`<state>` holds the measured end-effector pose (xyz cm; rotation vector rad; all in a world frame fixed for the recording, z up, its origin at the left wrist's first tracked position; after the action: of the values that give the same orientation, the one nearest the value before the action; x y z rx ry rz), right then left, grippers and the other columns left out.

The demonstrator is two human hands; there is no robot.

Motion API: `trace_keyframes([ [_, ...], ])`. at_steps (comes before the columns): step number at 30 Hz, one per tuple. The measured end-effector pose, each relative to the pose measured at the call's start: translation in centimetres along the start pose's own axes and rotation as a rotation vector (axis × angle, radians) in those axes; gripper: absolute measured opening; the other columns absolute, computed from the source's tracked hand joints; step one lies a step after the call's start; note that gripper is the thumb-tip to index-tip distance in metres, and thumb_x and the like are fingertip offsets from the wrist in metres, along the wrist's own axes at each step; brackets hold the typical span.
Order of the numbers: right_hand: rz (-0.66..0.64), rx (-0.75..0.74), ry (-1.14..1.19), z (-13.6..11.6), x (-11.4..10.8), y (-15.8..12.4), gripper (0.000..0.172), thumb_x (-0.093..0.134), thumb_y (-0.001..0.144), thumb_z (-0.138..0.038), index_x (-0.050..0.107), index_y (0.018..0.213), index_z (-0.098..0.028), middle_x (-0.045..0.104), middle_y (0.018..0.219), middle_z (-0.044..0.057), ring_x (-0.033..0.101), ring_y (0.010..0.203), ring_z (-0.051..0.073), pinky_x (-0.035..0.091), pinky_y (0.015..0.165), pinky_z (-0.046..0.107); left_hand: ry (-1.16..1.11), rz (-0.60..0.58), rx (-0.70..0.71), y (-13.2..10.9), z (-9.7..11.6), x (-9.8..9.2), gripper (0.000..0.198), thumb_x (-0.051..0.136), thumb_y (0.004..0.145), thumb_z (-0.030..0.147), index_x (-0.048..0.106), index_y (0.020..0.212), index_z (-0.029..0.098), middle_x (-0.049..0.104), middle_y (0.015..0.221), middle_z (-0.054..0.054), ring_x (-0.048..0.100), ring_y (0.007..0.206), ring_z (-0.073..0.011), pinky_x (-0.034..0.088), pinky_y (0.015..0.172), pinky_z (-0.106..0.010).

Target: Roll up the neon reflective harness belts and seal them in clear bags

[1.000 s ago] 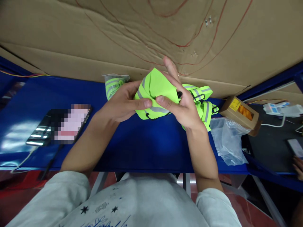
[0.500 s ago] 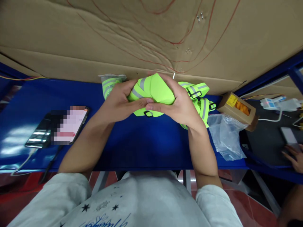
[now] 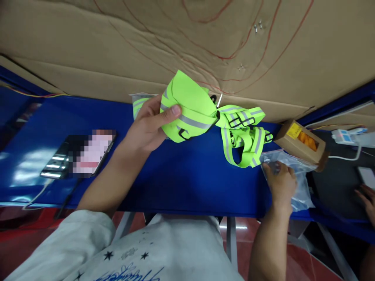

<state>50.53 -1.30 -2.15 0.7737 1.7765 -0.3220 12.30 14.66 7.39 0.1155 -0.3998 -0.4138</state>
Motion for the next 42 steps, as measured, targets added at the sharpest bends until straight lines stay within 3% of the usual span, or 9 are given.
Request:
trace_keyframes([
  [12,0.417,-0.105,-0.066,-1.3,-1.7,-4.6,0.033,0.058,0.096,-0.046,0.081,0.117,-0.035,0.062,0.154,0.010,0.060,0.138,0.042,0.049,0.108,0.068,0.078,-0.022,0.050,-2.0,1.0,1.0,0.026,0.083,0.090,0.039,0.080,0.114,0.029,0.079,0.121,-0.002,0.067,0.132,-0.0349,0.058,0.115,-0.050],
  [17,0.452,-0.327,0.100,-4.2,-4.2,-6.6,0.055,0.056,0.100,-0.038,0.053,0.152,-0.055,0.034,0.173,-0.010,0.045,0.153,0.042,0.041,0.121,0.069,0.086,0.054,0.063,-4.4,0.3,-0.3,0.028,0.083,0.090,0.038,0.079,0.117,0.029,0.079,0.121,-0.003,0.068,0.132,-0.0334,0.059,0.114,-0.049],
  [22,0.476,-0.627,0.210,-10.2,-2.3,-9.7,0.055,0.062,0.101,-0.025,0.058,0.155,-0.031,0.059,0.155,0.013,0.067,0.121,0.036,0.054,0.104,0.060,0.088,0.200,0.082,-6.7,0.6,-1.8,0.039,0.087,0.084,0.037,0.078,0.119,0.023,0.081,0.112,-0.005,0.075,0.119,-0.0318,0.065,0.103,-0.046],
  [25,0.062,-0.791,0.297,-14.2,0.9,-12.0,0.056,0.067,0.101,-0.034,0.055,0.155,-0.026,0.065,0.144,0.017,0.072,0.108,0.030,0.059,0.098,0.053,0.119,0.331,0.133,-8.3,0.9,-2.6,0.033,0.088,0.082,0.038,0.079,0.111,0.024,0.081,0.112,-0.003,0.077,0.112,-0.0290,0.068,0.095,-0.041],
  [29,-0.330,-0.778,0.663,-16.4,2.2,-13.7,0.061,0.060,0.106,-0.035,0.041,0.164,-0.032,0.058,0.152,0.012,0.064,0.134,0.027,0.058,0.109,0.045,0.167,0.412,0.139,-10.9,0.6,-3.4,0.032,0.087,0.084,0.042,0.077,0.109,0.025,0.080,0.109,-0.002,0.078,0.096,-0.0236,0.068,0.083,-0.034],
  [33,-0.407,-0.670,0.982,-16.0,0.5,-12.5,0.089,0.076,0.092,-0.054,0.031,0.168,-0.038,0.039,0.168,0.010,0.056,0.144,0.030,0.051,0.119,0.048,0.554,0.127,-0.082,-12.7,-0.4,-2.1,0.041,0.088,0.084,0.035,0.074,0.121,0.024,0.080,0.104,-0.001,0.075,0.087,-0.0179,0.060,0.074,-0.026],
  [36,-0.734,-0.617,0.977,-15.9,0.2,-11.4,0.092,0.087,0.082,-0.051,0.043,0.162,-0.036,0.049,0.164,0.009,0.060,0.141,0.031,0.052,0.117,0.045,0.718,-0.186,-0.240,-12.8,-2.0,-0.3,0.041,0.082,0.090,0.037,0.070,0.127,0.025,0.079,0.109,-0.001,0.074,0.092,-0.0188,0.059,0.085,-0.030],
  [39,-1.026,-0.460,0.978,-15.8,1.2,-11.1,0.073,0.087,0.082,-0.051,0.062,0.147,-0.027,0.072,0.136,0.009,0.072,0.122,0.029,0.059,0.105,0.041,0.678,-0.256,-0.196,-12.2,-4.1,0.5,0.040,0.078,0.094,0.040,0.065,0.130,0.025,0.076,0.114,-0.003,0.073,0.101,-0.0214,0.059,0.096,-0.036],
  [42,-1.092,-0.321,1.031,-15.6,2.6,-11.6,0.090,0.093,0.072,-0.055,0.060,0.150,-0.025,0.072,0.138,0.009,0.070,0.124,0.030,0.059,0.105,0.041,0.666,-0.277,-0.074,-11.9,-5.9,0.0,0.043,0.076,0.095,0.049,0.062,0.124,0.022,0.063,0.137,-0.012,0.064,0.129,-0.0273,0.054,0.112,-0.043],
])
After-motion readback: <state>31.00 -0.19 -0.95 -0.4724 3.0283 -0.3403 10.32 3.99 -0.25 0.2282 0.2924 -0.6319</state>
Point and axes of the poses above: each hand's wrist, its own y-axis towards the middle knuckle, its own x-axis out of the palm, z = x × y, the point moved 1 cm from there along y, towards the middle knuckle
